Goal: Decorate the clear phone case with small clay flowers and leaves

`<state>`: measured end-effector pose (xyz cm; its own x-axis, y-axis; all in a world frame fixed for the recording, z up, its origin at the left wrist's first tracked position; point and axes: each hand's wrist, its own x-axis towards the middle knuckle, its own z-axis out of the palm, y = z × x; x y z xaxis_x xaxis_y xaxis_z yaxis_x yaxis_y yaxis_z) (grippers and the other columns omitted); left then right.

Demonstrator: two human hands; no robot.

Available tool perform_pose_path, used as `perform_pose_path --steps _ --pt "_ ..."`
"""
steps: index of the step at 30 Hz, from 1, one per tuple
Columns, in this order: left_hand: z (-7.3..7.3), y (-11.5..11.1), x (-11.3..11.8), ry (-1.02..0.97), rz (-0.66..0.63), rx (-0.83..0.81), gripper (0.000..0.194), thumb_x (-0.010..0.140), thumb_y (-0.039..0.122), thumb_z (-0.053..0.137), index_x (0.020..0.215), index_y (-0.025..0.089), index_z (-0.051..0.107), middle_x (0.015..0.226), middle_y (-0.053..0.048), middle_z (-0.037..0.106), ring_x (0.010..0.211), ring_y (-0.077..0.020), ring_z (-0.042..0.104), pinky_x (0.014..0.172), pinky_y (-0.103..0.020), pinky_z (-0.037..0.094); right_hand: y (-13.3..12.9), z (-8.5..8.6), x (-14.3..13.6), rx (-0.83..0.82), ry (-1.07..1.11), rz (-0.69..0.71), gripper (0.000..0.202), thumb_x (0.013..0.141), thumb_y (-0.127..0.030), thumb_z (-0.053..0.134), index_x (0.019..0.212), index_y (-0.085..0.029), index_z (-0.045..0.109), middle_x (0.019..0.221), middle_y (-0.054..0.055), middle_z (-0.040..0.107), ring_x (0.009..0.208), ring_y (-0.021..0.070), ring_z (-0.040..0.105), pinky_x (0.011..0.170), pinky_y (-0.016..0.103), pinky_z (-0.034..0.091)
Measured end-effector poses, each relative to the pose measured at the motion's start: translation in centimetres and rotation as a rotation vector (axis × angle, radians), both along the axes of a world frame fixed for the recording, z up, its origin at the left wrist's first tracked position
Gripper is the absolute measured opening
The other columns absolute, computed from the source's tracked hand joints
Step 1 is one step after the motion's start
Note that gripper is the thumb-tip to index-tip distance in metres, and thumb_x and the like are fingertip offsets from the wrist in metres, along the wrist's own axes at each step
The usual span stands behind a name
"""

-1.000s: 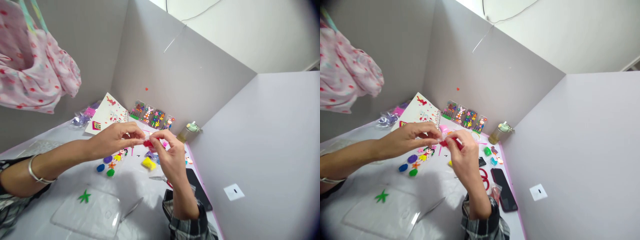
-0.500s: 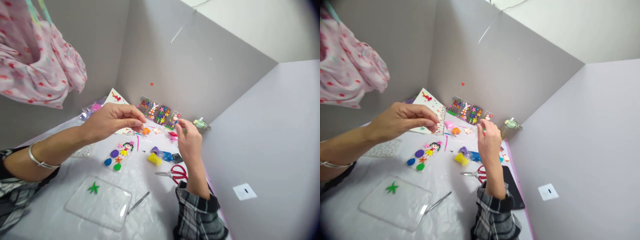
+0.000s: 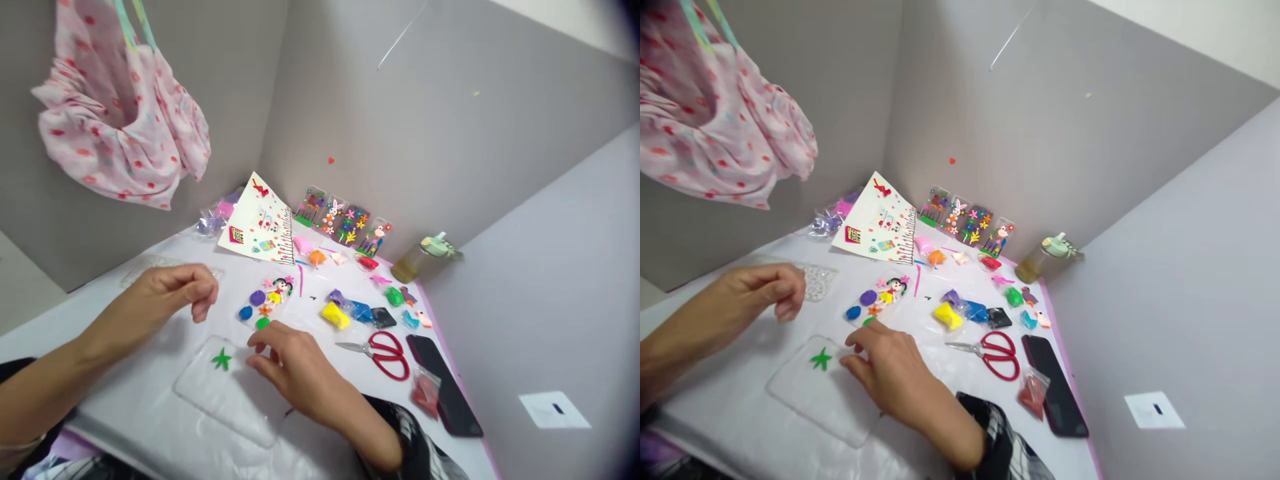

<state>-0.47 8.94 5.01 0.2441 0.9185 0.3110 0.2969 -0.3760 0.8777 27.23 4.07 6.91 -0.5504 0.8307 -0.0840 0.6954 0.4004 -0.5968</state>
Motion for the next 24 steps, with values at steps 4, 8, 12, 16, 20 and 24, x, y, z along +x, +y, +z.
perform_pose_path --steps 4,8,12,16,20,24 --pt "-2.2 -2.7 -0.8 0.022 -0.019 -0.123 0.035 0.098 0.051 0.071 0.075 0.027 0.079 0.075 0.001 0.076 0.072 -0.0203 0.073 0.071 -0.027 0.058 -0.1 -1.5 -1.2 -0.034 -0.077 0.015 0.026 0.107 -0.015 0.077 0.133 -0.017 0.080 0.125 0.012 0.081 0.101 0.0242 0.080 0.089 0.033 0.056" --pt "-4.3 -3.9 -0.5 -0.004 -0.024 -0.264 0.022 0.089 0.052 0.083 0.094 0.030 0.085 0.100 -0.002 0.085 0.096 -0.0264 0.081 0.086 -0.030 0.066 0.3 -2.9 -2.2 -0.025 -0.105 0.015 0.030 0.107 -0.010 0.073 0.136 -0.017 0.079 0.124 0.011 0.079 0.105 0.0244 0.078 0.090 0.033 0.055" --pt "-6.2 -4.3 0.0 -0.086 0.046 -0.308 0.027 0.087 0.052 0.084 0.100 0.029 0.081 0.088 0.000 0.080 0.084 -0.0227 0.079 0.076 -0.026 0.065 0.7 -4.0 -2.7 -0.028 -0.077 0.005 0.026 0.107 -0.014 0.076 0.132 -0.019 0.082 0.116 0.009 0.077 0.100 0.0229 0.076 0.088 0.032 0.054" --pt "-6.6 -4.7 -0.1 0.050 0.042 -0.238 0.032 0.097 0.057 0.074 0.085 0.027 0.077 0.082 0.002 0.075 0.077 -0.0190 0.072 0.069 -0.023 0.057 0.7 -4.7 -2.8 -0.021 -0.035 0.023 0.023 0.107 -0.017 0.077 0.128 -0.023 0.084 0.116 0.007 0.076 0.102 0.0221 0.075 0.088 0.031 0.053" --pt "-6.8 -5.0 -0.4 0.127 0.058 -0.216 0.033 0.102 0.058 0.067 0.093 0.032 0.085 0.092 0.002 0.080 0.085 -0.0204 0.074 0.076 -0.024 0.059 0.6 -5.0 -2.8 -0.020 -0.016 0.043 0.019 0.108 -0.019 0.077 0.125 -0.024 0.084 0.114 0.006 0.075 0.102 0.0216 0.074 0.088 0.031 0.053" --pt "-7.2 -5.0 -0.3 0.056 0.045 -0.234 0.029 0.098 0.058 0.071 0.104 0.034 0.086 0.109 0.001 0.085 0.102 -0.0249 0.080 0.089 -0.028 0.064 0.4 -5.2 -2.8 -0.008 0.023 0.042 0.019 0.108 -0.018 0.077 0.125 -0.022 0.083 0.113 0.006 0.075 0.102 0.0213 0.073 0.089 0.031 0.053"
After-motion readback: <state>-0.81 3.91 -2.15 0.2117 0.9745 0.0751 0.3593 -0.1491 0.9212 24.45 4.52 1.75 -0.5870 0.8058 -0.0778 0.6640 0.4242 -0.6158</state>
